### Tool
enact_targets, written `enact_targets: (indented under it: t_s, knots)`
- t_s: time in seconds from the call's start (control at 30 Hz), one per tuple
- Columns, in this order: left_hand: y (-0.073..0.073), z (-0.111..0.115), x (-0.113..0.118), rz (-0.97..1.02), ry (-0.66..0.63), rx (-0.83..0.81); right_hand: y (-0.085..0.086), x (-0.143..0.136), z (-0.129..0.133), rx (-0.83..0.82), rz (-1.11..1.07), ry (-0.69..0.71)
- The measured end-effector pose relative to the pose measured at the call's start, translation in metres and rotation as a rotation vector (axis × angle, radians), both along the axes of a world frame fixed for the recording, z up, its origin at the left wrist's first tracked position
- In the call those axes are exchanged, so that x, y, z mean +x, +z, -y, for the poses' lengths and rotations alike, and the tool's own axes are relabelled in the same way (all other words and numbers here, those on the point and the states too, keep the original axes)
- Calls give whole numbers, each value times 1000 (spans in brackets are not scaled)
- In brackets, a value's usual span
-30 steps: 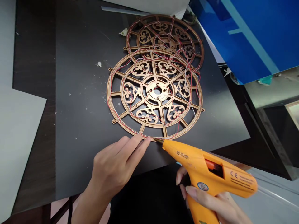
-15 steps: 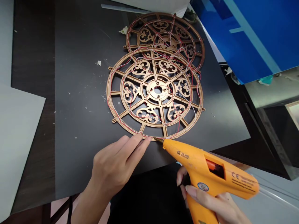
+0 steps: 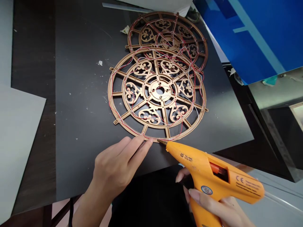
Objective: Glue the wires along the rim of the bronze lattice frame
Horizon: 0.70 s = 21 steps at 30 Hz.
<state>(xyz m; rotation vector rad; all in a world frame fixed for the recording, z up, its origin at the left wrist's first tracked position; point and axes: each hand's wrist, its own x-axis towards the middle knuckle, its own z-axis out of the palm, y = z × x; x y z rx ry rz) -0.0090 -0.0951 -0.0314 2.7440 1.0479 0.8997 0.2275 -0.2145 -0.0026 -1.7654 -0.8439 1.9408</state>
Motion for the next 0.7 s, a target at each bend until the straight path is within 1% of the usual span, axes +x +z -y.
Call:
enact_targets:
  t_s: [0.1, 0.2, 0.27, 0.43, 0.5, 0.57, 0.6, 0.63, 0.67, 0.7]
  knots:
    - [0, 0, 1, -8, 5, 10, 1, 0, 1, 15, 11, -37]
    - [-1, 0, 1, 8, 4, -2, 1, 1, 3, -14, -36, -59]
    - [-1, 0, 0, 11, -1, -9, 1, 2, 4, 4, -79, -86]
    - [0, 1, 0, 2, 1, -11, 2, 1, 0, 25, -260, -232]
    - [-1, 0, 1, -5, 3, -12, 1, 3, 1, 65, -333, -256]
    - [-1, 0, 1, -6, 14, -6, -2, 11, 5, 152, -360, -246]
    - [-1, 0, 1, -6, 21, 1, -5, 18, 9, 197, -357, -216]
    - [-2, 0, 1, -4, 28, 8, -9, 26, 12, 287, -320, -205]
    - [-2, 0, 1, -4, 33, 12, -13, 35, 16, 392, -284, -132]
    - [-2, 1, 1, -9, 34, 12, -19, 44, 19, 389, -228, -79]
